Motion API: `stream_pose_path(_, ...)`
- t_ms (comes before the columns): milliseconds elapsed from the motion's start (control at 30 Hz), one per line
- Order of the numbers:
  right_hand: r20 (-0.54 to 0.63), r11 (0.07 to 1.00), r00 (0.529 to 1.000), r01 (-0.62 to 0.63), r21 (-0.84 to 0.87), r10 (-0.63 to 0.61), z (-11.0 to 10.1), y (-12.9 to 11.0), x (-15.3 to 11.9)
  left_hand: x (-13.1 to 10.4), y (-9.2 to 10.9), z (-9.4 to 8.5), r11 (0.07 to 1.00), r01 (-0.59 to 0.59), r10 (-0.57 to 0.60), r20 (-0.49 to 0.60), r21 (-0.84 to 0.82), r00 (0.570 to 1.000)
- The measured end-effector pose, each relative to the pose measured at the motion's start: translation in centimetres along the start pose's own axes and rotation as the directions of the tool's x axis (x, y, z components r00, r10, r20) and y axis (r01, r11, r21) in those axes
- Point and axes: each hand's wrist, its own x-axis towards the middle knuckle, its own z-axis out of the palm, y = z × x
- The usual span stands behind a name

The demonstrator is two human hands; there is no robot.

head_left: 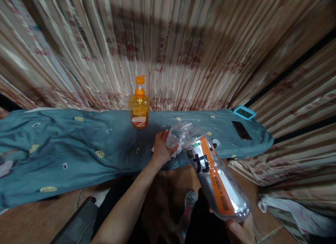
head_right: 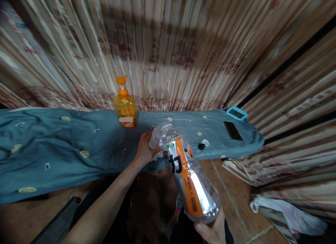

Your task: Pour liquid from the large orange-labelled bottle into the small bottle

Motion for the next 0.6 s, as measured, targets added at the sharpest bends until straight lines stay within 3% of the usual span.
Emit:
stream_pose_path(333,0.084,1.000,0.996,0.024,-0.015,-0.023,0.0,-0.3,-0.4,-0.1,-0.1,0.0,1.000,0.007,-0.007,-0.005,-0.004,1.000)
stream_pose_path(600,0.041,1.000,0.999,-0.014,0.025,0.013,-0.8,0.7,0.3,0.0,0.0,0.0,1.000,-0.002,0.002,-0.008,0.003,1.000)
